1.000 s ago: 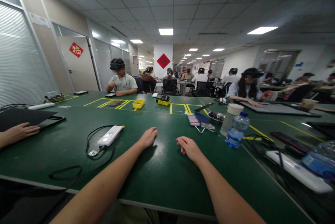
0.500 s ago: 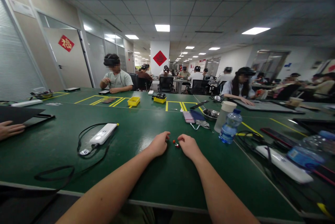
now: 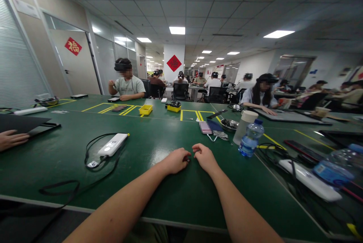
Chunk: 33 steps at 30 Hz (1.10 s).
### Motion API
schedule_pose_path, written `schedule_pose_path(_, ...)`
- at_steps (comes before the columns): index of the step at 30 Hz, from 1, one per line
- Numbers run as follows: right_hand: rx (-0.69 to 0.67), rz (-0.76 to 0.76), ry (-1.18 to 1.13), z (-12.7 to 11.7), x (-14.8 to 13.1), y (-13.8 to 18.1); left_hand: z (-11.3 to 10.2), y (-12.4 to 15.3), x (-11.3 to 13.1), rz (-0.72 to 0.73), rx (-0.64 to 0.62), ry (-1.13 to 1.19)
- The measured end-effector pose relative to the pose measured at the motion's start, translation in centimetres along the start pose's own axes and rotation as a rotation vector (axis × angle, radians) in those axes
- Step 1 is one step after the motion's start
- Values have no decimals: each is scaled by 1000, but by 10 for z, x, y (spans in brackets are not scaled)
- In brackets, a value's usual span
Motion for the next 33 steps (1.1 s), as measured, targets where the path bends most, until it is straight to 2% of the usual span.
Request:
schedule_pose_path(4,28,-30,60,-4,-1,0,2,0,-1,15,10,10)
schedule_pose_path(8,45,-21,85,-7,-2,3,-4,-1,-17,-71,215,212)
schedule_pose_path(12,-135,-167,154,6,-13,11,-9,1,-41,-240,396,559)
schedule_pose_path(15,-236,-279,232,18,-22,18,-6,3,-47,-260,396,760)
schedule_pose_path(17,-228,-294,240,20,-24,19,-4,3,-46,-247,369,840)
schedule_pose_path(20,-183,-212,156,16,-22,15,-1,3,-42,-248,348,928)
schedule_pose_path(23,-206,-76,-30,10,-18,12,2,2,-38,-256,338,1050)
schedule_pose_path(26,-207,-3,-229,6,-18,12,5,1,-36,-284,322,1164)
schedule_pose_path(29,-221,30,-416,7,-19,13,7,2,-36,-315,308,1201)
schedule_pose_path(33,-238,175,-613,12,-14,12,9,2,-35,-344,306,1218)
Point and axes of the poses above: each hand's wrist, its own y-axis away from the middle knuckle, its own z-axis out of the palm, x = y × z, the point moved 3 cm from there along -y, towards the middle knuckle, and after that the axes turned 8 degrees about z, right-handed, at the moved point
